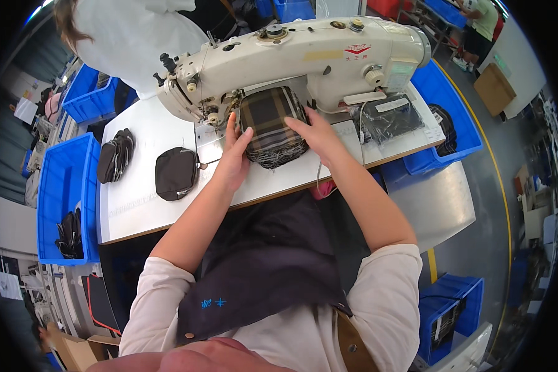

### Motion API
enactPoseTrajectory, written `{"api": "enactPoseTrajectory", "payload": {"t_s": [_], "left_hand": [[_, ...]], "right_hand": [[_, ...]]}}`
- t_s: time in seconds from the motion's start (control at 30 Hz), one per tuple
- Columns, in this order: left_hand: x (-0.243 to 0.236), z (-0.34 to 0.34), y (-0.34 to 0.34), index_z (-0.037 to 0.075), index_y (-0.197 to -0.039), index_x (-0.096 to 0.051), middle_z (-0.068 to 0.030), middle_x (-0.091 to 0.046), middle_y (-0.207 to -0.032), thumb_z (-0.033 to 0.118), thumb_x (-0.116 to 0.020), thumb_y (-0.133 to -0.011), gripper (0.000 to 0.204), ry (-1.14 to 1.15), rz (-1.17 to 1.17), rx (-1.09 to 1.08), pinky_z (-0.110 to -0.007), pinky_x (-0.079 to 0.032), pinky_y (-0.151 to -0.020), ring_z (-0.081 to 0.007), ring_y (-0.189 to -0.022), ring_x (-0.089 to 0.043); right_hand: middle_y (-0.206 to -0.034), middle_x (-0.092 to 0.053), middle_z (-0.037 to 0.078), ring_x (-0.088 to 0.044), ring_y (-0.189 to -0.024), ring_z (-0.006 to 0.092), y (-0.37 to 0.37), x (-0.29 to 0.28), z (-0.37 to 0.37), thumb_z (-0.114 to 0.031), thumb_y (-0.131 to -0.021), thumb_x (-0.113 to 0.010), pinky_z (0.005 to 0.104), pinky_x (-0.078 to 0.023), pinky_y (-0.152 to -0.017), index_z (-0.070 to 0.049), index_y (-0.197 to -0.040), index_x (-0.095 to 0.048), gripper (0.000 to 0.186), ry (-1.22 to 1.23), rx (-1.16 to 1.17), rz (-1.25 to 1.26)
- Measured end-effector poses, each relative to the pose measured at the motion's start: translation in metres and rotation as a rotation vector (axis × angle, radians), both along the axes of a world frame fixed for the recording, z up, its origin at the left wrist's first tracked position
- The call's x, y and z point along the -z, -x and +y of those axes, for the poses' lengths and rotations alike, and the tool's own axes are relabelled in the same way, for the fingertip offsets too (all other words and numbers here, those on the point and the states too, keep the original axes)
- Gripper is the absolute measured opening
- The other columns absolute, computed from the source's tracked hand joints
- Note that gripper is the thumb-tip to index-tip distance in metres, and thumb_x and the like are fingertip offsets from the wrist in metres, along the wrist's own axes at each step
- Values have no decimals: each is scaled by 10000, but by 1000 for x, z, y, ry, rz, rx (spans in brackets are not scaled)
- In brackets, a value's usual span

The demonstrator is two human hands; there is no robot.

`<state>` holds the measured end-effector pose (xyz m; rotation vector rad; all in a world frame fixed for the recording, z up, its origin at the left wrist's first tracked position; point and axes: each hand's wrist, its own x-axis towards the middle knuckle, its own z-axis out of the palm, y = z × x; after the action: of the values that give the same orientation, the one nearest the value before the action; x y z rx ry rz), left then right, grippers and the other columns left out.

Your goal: The person sews a zipper onto a small fabric pouch using an industrial sewing machine. They align the zipper tape with the pouch edge, guide the fabric under the presser foot, and stitch along the seam. The person repeats this process for multiple pouches, handling them one at a time.

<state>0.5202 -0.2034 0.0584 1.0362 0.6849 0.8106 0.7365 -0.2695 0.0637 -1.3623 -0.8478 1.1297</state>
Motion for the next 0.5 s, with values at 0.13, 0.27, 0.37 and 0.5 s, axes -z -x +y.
{"api": "enactPoseTrajectory", "payload": {"t_s": [0.13, 0.27, 0.37, 0.5], "left_hand": [[0, -9, -12, 168, -1700, -50, -125, -242, -1688, 323, -653, -1038, 909, 18, -61, -152, -382, -240, -1251, -250, -1555, -269], [-11, -14, -33, 157, -1678, -171, -105, -378, -1626, 251, -589, -1069, 745, 52, -126, -152, -362, -368, -1178, -237, -1465, -418], [0, 14, -51, 127, -1663, -226, -105, -377, -1632, 278, -560, -1078, 690, 79, -166, -156, -356, -365, -1179, -231, -1465, -417], [11, 55, -74, 88, -1641, -270, -106, -410, -1611, 333, -509, -1093, 646, 14, -121, -176, -357, -376, -1171, -234, -1451, -433]], "right_hand": [[-1590, -421, 247, -391, -1505, 361, 16, 14, -22, -357, -862, -850, 445, -350, -1217, -35, -1602, -364, 942, -266, 83, -681], [-1597, -379, 265, -385, -1482, 443, 28, 9, -41, -331, -774, -900, 501, -366, -1211, -146, -1594, -408, 974, -312, -23, -1283], [-1624, -348, 241, -385, -1472, 457, 14, 16, -23, -327, -783, -884, 510, -369, -1205, -175, -1593, -415, 948, -336, 34, -1413], [-1606, -376, 232, -404, -1458, 439, -3, 20, 7, -321, -782, -876, 515, -387, -1186, -163, -1573, -435, 919, -375, 94, -1514]]}}
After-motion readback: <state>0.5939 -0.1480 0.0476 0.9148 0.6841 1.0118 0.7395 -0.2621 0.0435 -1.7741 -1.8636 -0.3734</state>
